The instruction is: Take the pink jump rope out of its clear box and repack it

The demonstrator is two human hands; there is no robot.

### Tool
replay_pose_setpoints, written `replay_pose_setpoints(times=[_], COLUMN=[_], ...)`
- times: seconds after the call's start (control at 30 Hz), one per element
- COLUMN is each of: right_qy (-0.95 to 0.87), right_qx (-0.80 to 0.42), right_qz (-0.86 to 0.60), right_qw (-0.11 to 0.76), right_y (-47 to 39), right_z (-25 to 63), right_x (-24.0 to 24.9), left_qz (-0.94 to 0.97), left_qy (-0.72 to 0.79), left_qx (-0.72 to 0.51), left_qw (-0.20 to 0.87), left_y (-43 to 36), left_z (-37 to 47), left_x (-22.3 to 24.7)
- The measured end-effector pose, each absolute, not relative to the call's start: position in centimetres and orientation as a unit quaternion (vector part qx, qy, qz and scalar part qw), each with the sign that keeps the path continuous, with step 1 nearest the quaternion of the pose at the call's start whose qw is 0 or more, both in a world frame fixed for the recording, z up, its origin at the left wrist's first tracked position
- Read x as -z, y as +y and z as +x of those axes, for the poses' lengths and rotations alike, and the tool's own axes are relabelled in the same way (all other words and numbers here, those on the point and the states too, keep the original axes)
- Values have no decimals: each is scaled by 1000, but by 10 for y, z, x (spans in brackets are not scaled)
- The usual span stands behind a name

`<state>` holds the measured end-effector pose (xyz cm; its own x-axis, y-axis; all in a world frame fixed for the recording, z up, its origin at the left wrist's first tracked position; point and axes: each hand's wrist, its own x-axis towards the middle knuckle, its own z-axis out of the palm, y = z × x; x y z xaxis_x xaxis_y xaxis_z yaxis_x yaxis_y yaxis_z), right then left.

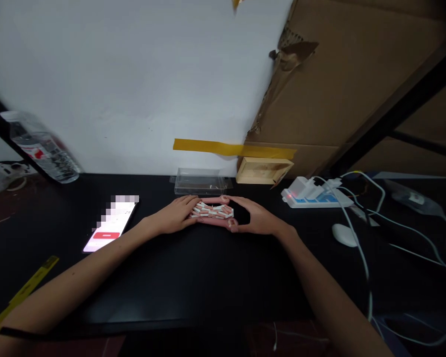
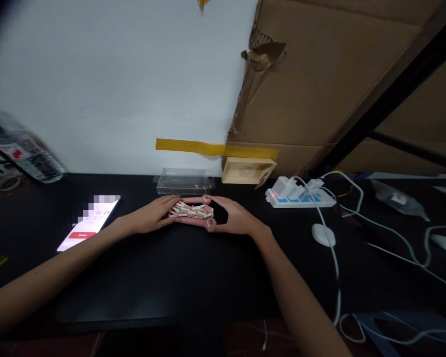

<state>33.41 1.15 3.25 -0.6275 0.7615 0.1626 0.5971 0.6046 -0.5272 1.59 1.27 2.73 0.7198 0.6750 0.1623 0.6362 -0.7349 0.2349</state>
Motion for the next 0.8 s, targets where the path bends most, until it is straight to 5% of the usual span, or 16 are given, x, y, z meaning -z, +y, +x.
replay_pose_setpoints(times=[0.8], right_qy=[-869], right_qx=[-192], right_qz=[-405], right_qw=[208], right_y=[6], right_z=[310], right_x=[-15], left_qz=[931], left_qy=[313], left_qx=[-155], left_qw=[110], left_y=[14], left_z=[16], left_x=[-22])
